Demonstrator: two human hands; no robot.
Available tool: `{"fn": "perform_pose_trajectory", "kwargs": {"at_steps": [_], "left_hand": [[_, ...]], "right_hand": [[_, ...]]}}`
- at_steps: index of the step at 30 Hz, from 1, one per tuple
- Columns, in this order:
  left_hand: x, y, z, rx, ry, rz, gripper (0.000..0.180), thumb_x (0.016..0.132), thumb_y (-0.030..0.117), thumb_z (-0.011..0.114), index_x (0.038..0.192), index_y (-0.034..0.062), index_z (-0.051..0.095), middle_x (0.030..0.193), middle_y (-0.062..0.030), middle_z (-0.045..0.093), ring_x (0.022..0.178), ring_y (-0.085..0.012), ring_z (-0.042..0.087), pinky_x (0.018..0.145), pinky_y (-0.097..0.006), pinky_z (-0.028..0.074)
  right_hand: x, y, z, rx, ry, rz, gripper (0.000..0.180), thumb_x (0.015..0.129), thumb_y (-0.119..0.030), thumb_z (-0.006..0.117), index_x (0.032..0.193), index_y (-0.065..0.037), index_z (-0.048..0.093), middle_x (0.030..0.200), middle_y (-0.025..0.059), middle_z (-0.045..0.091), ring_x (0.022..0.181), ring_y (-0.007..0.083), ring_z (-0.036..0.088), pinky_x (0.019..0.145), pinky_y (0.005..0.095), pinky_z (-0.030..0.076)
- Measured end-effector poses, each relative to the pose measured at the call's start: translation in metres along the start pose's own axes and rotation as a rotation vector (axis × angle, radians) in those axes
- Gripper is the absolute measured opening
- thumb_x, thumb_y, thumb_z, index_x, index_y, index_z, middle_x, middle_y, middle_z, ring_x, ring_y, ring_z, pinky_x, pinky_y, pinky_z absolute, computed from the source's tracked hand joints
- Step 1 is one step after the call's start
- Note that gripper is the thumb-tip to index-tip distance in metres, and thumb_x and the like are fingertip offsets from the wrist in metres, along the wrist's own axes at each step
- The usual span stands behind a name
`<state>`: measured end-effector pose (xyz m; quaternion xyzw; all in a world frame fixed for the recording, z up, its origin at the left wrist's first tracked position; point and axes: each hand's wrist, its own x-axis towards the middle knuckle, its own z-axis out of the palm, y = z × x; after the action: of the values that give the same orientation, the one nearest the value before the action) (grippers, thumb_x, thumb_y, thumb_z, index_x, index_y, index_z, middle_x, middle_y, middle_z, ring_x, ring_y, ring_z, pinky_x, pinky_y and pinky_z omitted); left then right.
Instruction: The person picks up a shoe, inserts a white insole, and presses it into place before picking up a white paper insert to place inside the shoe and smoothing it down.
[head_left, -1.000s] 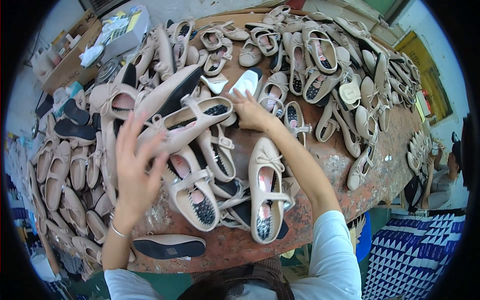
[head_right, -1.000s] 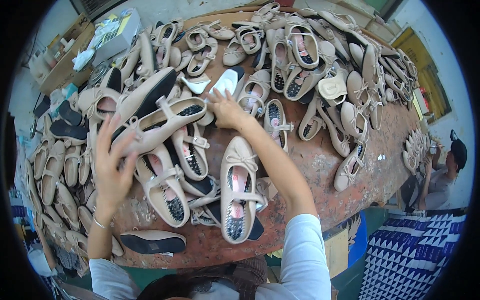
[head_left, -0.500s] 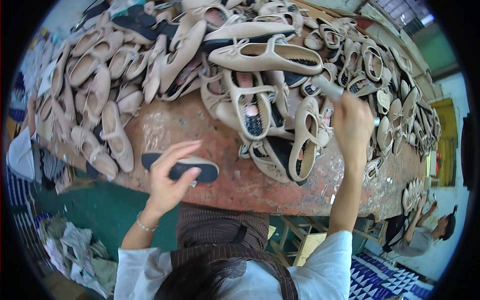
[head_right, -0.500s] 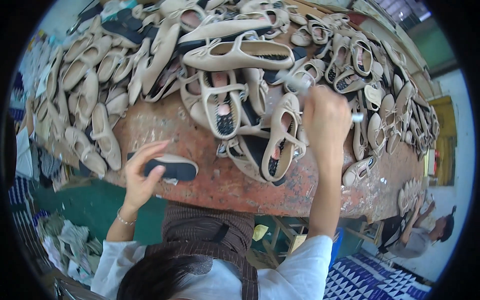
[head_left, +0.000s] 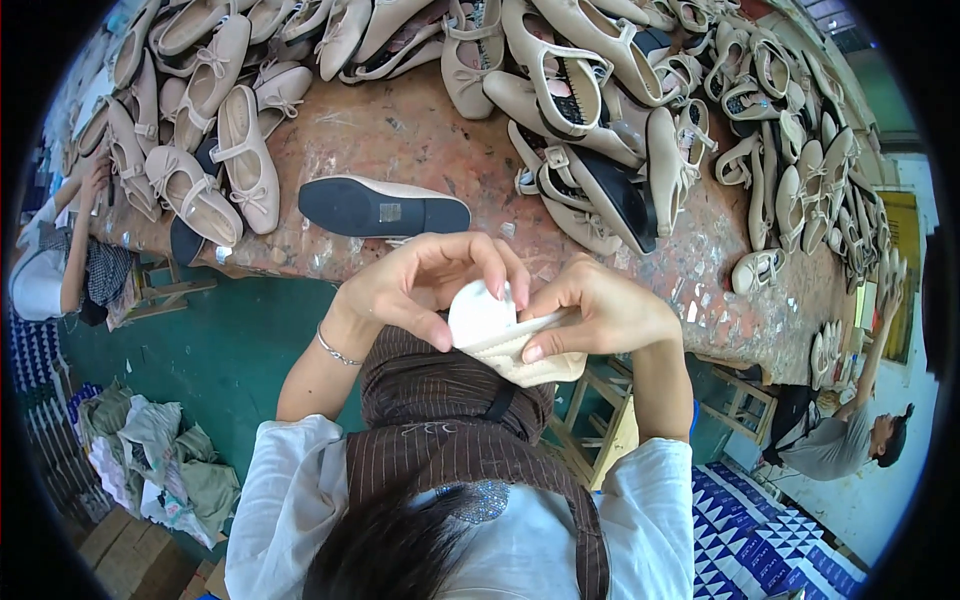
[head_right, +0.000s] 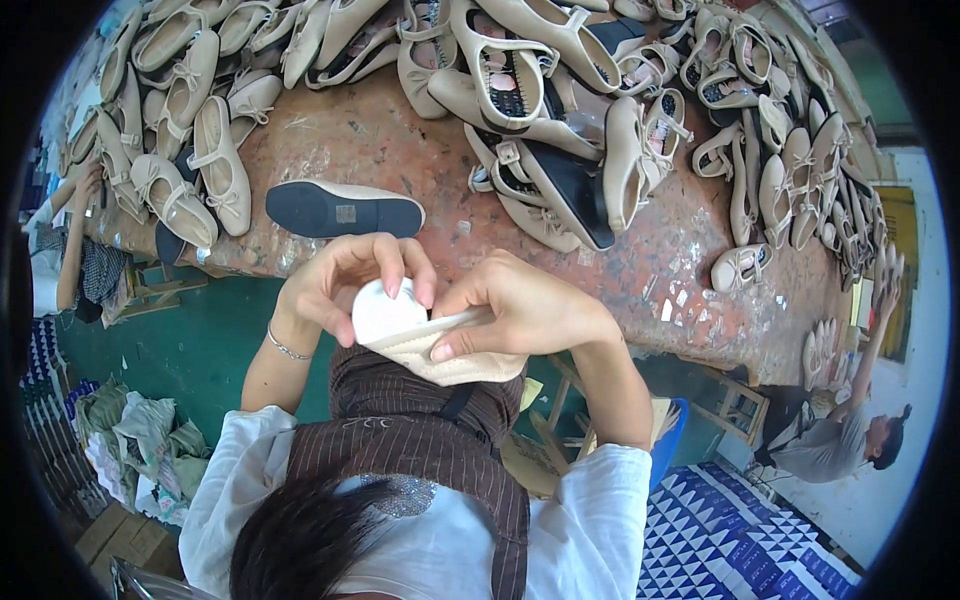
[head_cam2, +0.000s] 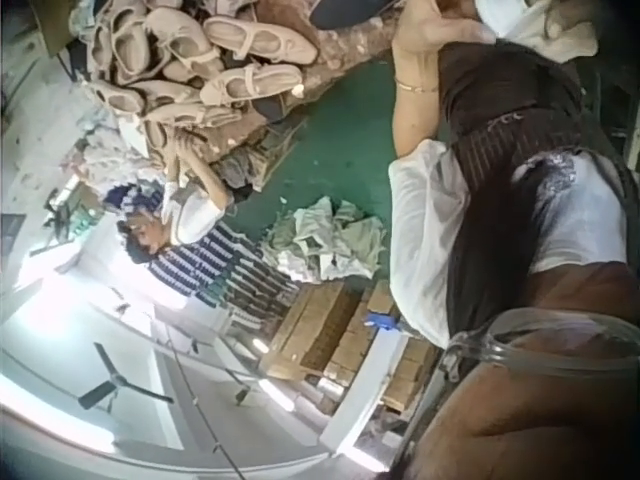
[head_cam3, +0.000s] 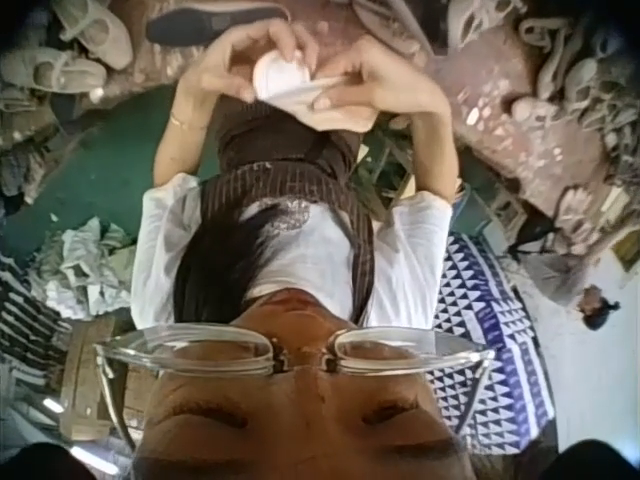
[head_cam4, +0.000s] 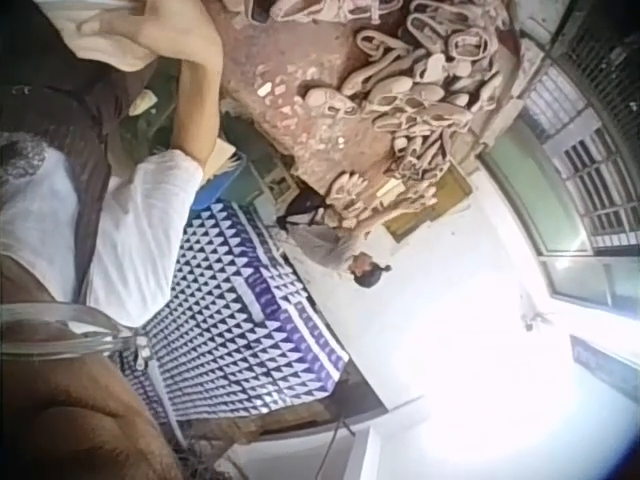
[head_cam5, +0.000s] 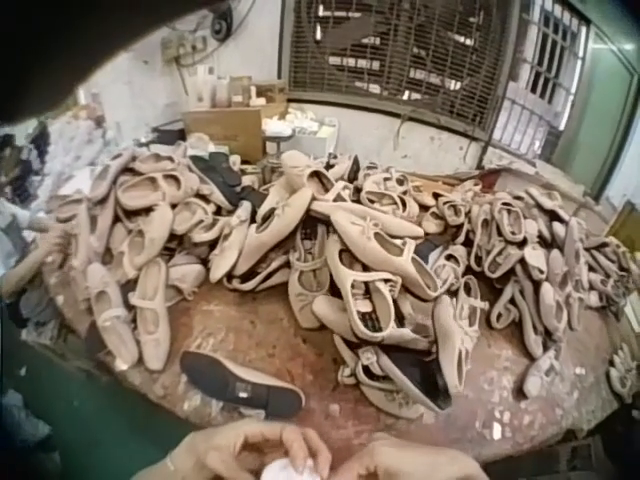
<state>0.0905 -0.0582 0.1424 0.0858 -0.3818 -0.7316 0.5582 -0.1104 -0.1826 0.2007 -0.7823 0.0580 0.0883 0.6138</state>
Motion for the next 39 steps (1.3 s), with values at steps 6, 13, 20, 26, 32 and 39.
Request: {"fn": "perform_pose_trajectory", "kwargs": {"at_steps": [6,13,20,26,32,39], "left_hand": [[-0.029,-0.002,0.006,0.046,0.515,-0.029,0.02,0.086,0.004,0.073,0.099,0.002,0.057,0.093,-0.0035,0.062,0.077,-0.009,0.062,0.061,-0.023,0.055],[-0.062,-0.042,-0.001,0.37,0.918,-0.075,0.009,0.091,0.002,0.065,0.093,0.0021,0.056,0.089,-0.0045,0.064,0.074,-0.0085,0.063,0.06,-0.024,0.057],[-0.092,-0.067,-0.011,0.035,1.029,-0.17,0.016,0.097,0.012,0.059,0.109,0.0022,0.059,0.105,-0.0082,0.065,0.092,-0.0162,0.067,0.072,-0.03,0.061],[-0.086,-0.057,-0.042,-0.161,1.39,-0.044,0.035,0.095,0.028,0.064,0.12,0.0041,0.055,0.122,-0.014,0.059,0.12,-0.0283,0.057,0.097,-0.049,0.05],[-0.054,-0.059,-0.078,-0.119,1.685,0.086,0.027,0.086,0.022,0.076,0.106,0.0156,0.058,0.095,0.0009,0.058,0.082,-0.0133,0.057,0.08,-0.038,0.052],[-0.055,0.042,-0.124,1.763,1.559,0.022,0.041,0.078,-0.009,0.056,0.117,0.001,0.063,0.075,-0.0043,0.055,0.063,-0.0146,0.051,0.06,-0.026,0.045]], "right_hand": [[0.003,0.009,0.009,0.487,0.292,0.168,0.023,0.086,-0.021,0.075,0.091,0.001,0.073,0.072,0.0014,0.069,0.064,0.0083,0.06,0.059,0.0276,0.045],[0.024,0.029,0.051,-0.574,0.567,0.194,0.039,0.078,-0.02,0.078,0.113,-0.007,0.067,0.078,0.0146,0.067,0.07,0.0305,0.065,0.065,0.0378,0.05],[0.048,0.073,0.107,-0.521,0.468,-0.025,0.08,0.073,-0.016,0.08,0.145,-0.013,0.046,0.114,0.0155,0.056,0.098,0.0341,0.057,0.084,0.0424,0.051],[0.039,0.084,0.1,-0.056,0.768,0.169,0.043,0.1,-0.016,0.05,0.137,0.004,0.05,0.102,0.017,0.063,0.095,0.0258,0.059,0.087,0.0352,0.045],[0.015,0.114,0.104,0.364,0.874,0.299,0.039,0.105,-0.025,0.044,0.097,0.006,0.065,0.095,0.0045,0.061,0.088,0.0114,0.052,0.078,0.0269,0.04],[0.009,0.12,0.088,0.764,0.954,0.147,0.027,0.088,-0.002,0.069,0.116,-0.002,0.071,0.116,0.013,0.068,0.101,0.0167,0.064,0.085,0.0273,0.052]]}}
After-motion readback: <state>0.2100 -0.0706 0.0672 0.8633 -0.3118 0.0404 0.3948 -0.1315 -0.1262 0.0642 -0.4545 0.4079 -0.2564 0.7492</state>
